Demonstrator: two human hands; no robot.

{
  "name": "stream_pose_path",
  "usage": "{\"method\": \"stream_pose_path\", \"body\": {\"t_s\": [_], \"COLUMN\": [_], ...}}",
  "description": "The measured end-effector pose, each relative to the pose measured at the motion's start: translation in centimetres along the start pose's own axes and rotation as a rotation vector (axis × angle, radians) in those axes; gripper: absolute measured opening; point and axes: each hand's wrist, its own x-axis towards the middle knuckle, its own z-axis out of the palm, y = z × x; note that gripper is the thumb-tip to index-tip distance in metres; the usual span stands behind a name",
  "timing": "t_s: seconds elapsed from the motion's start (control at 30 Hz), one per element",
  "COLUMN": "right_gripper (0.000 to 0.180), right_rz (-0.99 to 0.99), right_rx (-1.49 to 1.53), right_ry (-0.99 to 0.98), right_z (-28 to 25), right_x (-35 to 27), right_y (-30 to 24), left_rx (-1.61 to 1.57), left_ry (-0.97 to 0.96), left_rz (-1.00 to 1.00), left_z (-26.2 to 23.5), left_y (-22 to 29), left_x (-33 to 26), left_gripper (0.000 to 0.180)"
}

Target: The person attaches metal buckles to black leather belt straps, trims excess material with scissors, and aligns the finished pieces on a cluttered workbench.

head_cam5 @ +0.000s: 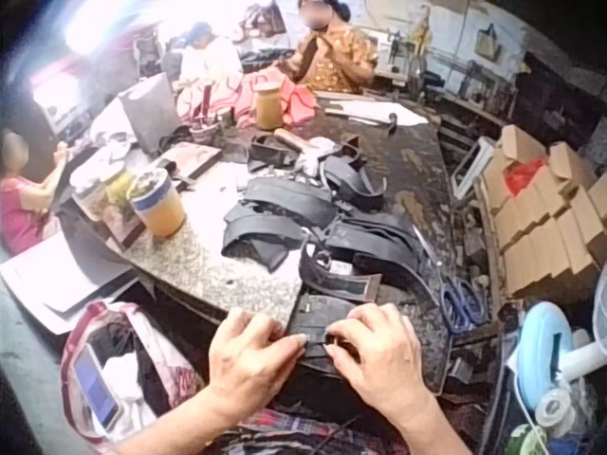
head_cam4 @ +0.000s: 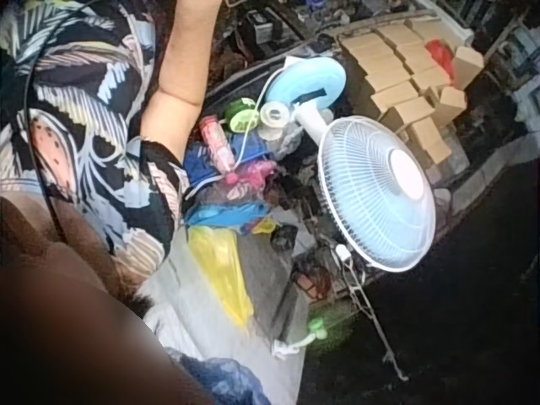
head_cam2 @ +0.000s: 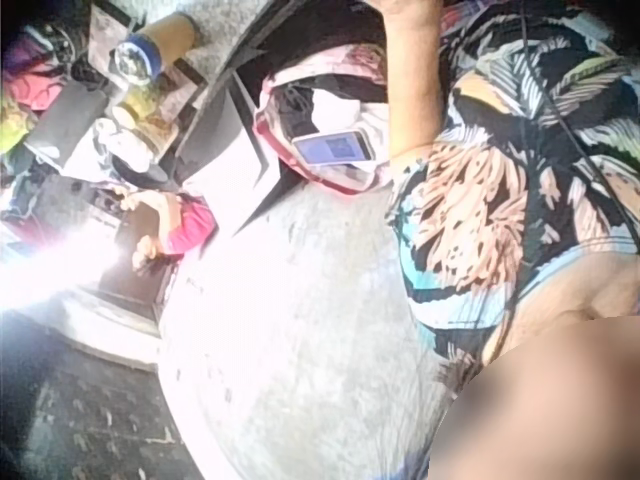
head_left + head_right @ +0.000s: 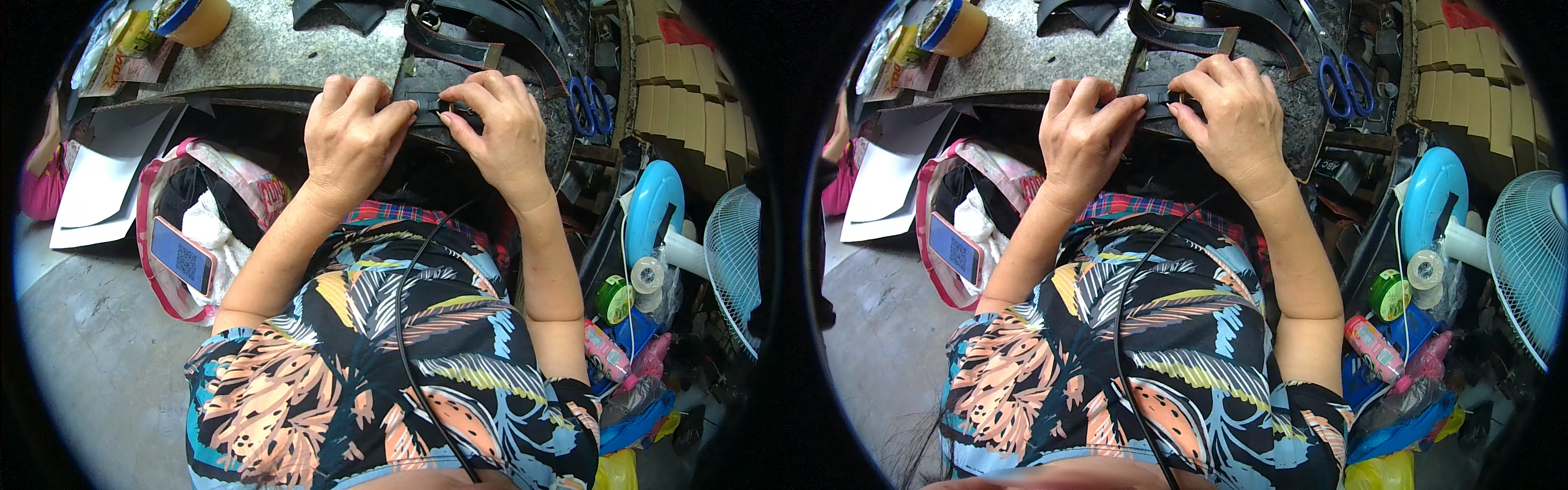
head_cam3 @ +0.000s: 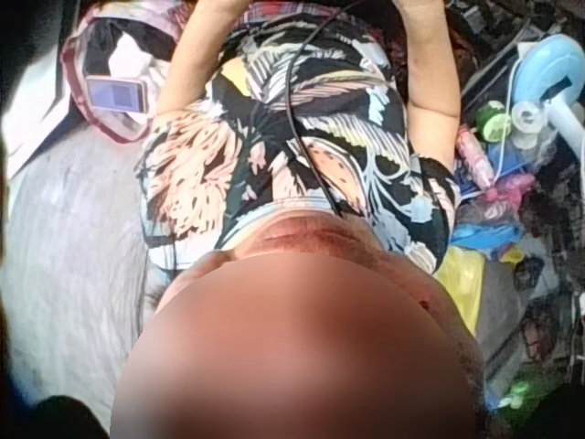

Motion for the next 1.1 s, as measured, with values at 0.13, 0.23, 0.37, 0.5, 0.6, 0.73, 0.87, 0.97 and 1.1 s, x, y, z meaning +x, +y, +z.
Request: {"method": "stream_pose_path", "body": {"t_s": [0.13,0.23,0.37,0.5,0.6,0.73,0.87,0.97,1.1], "right_gripper": [0.029,0.032,0.026,0.027,0.026,0.021,0.023,0.034,0.033], "right_rz": [0.015,0.042,0.229,0.202,0.239,0.353,0.545,0.537,0.571], "right_rx": [0.158,0.293,0.035,-0.082,0.021,0.557,1.142,1.493,1.763], "right_ry": [-0.042,0.025,0.041,0.064,0.095,0.09,0.114,0.163,0.135], "right_z": [-0.7,-2.1,-4.4,-3.9,-3.6,-3.5,-4.4,-4.4,-3.2], "right_x": [-0.2,-0.7,-2.2,-3.3,-3.4,-3.3,-3.7,-3.8,-3.8], "right_y": [0.8,1.7,3.0,3.3,3.7,4.0,4.0,4.0,4.1], "left_rx": [0.001,0.05,0.021,0.012,0.016,-0.261,-1.32,-1.637,-2.033], "left_ry": [-0.055,-0.067,-0.102,-0.136,-0.166,-0.143,-0.245,-0.373,-0.305], "left_rz": [-0.047,-0.084,-0.033,-0.054,-0.007,-0.063,-0.423,-0.667,-0.834], "left_z": [-0.3,-0.3,-0.1,-0.1,-0.4,-0.7,-0.9,-0.8,0.8], "left_y": [0.6,1.0,1.0,1.2,1.1,0.5,-0.4,-1.4,-1.0], "left_x": [0.4,0.6,1.0,1.4,1.8,2.3,2.4,2.2,1.5], "left_gripper": [0.029,0.03,0.035,0.035,0.036,0.027,0.019,0.021,0.022]}}
